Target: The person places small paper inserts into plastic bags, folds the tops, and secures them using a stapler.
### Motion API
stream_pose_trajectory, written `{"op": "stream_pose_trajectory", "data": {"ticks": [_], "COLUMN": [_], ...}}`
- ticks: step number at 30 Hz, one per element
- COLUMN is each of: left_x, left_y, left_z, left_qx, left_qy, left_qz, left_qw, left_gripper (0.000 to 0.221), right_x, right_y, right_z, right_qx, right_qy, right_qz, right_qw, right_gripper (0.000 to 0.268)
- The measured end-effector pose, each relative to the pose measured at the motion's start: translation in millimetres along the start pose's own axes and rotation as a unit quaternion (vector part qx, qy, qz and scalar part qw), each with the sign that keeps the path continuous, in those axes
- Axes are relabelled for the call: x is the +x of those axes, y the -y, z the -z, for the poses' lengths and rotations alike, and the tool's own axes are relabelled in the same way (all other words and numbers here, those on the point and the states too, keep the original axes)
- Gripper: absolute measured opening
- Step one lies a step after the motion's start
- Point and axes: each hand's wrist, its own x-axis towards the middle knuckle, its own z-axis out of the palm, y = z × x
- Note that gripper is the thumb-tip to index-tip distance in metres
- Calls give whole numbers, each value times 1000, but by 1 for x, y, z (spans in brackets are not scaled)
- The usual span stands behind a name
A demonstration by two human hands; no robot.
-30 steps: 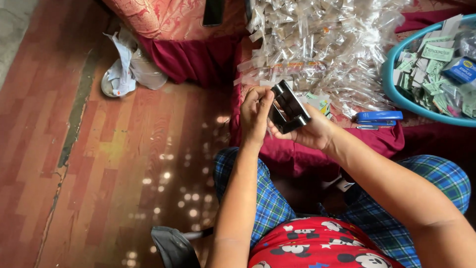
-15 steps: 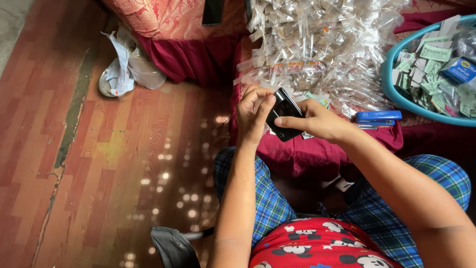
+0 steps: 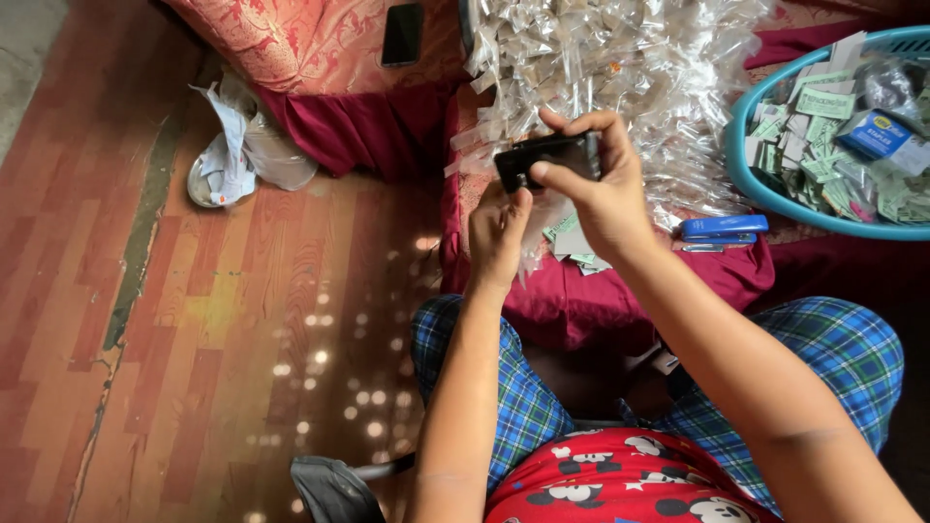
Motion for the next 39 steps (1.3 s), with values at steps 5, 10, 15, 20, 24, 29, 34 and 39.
{"op": "stream_pose_trajectory", "data": {"ticks": [5,10,15,20,24,29,34,39], "left_x": [-2,1,1,2,-1,2,5,5], "left_y": [-25,-10,-5,5,-5,13,25,30], "left_z": [4,15,15,19,22,18,20,21], "left_qx": [16,61,93,33,-24,-24,-6,4], "left_qy": [-125,-78,-20,0,-11,-6,-41,-80], "left_qz": [-13,-49,-76,-66,-38,-4,-1,-9], "left_qw": [992,994,993,997,999,1000,999,997], "left_gripper": [22,22,22,13,11,16,13,13], "right_x": [-9,-10,-12,-17,-7,-19,-28,-29], "right_y": [-15,14,26,40,27,27,33,29], "right_z": [10,27,42,45,91,84,60,63], "right_qx": [-156,-205,-217,-193,-152,-215,-223,-217], "right_qy": [-28,13,74,23,-36,-9,-11,-30], "right_qz": [-43,-128,-181,-189,-158,-215,-237,-230], "right_qw": [987,970,956,963,975,953,946,948], "right_gripper": [43,33,29,28,31,31,30,29]}}
